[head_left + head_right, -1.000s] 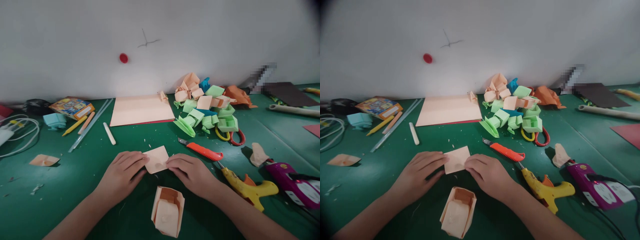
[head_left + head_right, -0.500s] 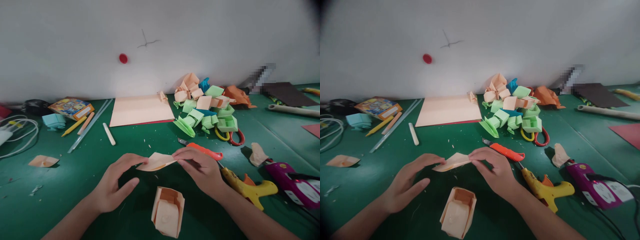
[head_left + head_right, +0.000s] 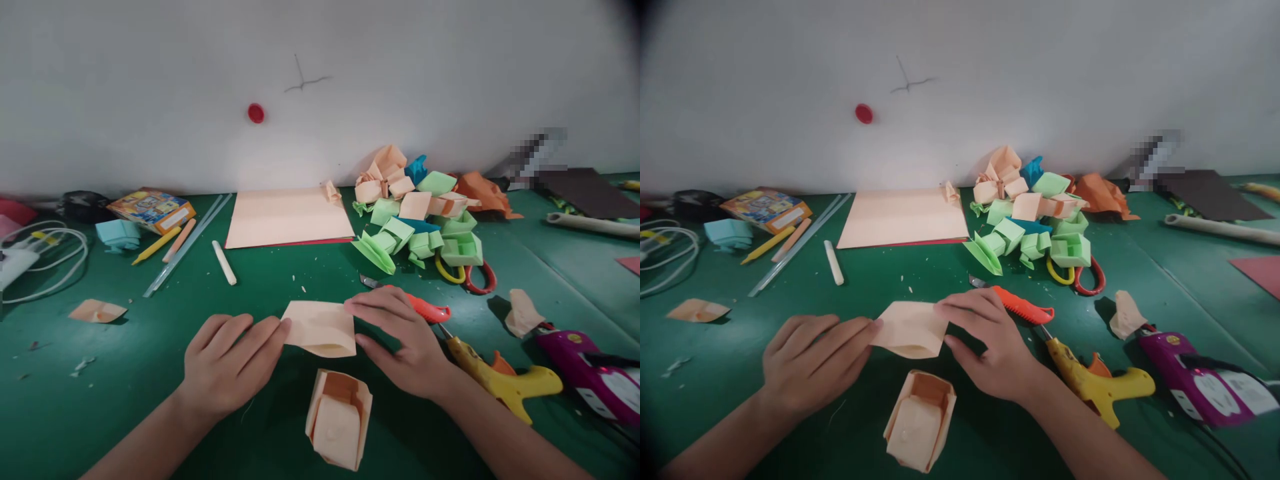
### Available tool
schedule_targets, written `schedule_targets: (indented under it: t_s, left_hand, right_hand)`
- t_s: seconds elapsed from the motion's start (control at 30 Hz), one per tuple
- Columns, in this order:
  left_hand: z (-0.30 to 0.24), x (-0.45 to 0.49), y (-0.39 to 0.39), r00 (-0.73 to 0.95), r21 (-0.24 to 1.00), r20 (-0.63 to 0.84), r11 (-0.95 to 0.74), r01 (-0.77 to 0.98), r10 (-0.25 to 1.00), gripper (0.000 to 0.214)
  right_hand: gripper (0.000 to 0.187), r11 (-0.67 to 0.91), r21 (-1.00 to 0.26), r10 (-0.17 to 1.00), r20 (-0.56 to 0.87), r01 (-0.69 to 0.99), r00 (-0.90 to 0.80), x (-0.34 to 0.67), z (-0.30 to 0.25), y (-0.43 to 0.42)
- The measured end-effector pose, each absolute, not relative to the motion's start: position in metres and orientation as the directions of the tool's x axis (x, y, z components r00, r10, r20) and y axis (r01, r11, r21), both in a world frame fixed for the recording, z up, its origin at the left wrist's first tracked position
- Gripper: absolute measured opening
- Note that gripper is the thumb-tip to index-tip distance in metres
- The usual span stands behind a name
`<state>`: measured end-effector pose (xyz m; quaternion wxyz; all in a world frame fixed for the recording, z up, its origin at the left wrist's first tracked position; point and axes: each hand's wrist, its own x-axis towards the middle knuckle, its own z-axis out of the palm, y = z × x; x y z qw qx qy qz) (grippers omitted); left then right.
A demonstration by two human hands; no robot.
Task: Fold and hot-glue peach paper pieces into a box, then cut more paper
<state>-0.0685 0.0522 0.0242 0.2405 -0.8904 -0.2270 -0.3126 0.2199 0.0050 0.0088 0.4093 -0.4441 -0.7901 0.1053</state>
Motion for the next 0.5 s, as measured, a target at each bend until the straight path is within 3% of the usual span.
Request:
schedule_targets:
  t_s: [0.1, 0.17, 0.3, 0.4, 0.5]
  left_hand:
    - [0.024, -0.069, 0.053, 0.715, -0.328, 0.653, -0.758, 0.564, 0.249, 0.018]
    - [0.024, -0.067, 0.055, 0.717, -0.328, 0.644, -0.751, 0.574, 0.267, 0.014]
    - [0.022, -0.063, 0.057, 0.726, -0.294, 0.623, -0.772, 0.563, 0.292, 0.010]
    - [0.017, -0.061, 0.058, 0.733, -0.254, 0.598, -0.792, 0.556, 0.323, 0.009]
    - [0.013, -0.060, 0.058, 0.740, -0.218, 0.572, -0.804, 0.553, 0.354, 0.010]
  right_hand:
    - [0.046, 0.546, -0.494, 0.818, 0.489, 0.677, -0.302, 0.220, 0.008, 0.003]
    - [0.049, 0.428, -0.462, 0.872, 0.439, 0.777, -0.219, 0.220, 0.005, 0.004]
    - [0.046, 0.122, -0.200, 0.939, 0.340, 0.972, -0.048, 0.222, -0.004, 0.013]
    - [0.047, 0.063, -0.023, 0.960, 0.275, 0.998, -0.055, 0.222, -0.009, 0.020]
    - [0.043, 0.059, -0.009, 0.965, 0.257, 0.998, -0.055, 0.220, -0.009, 0.025]
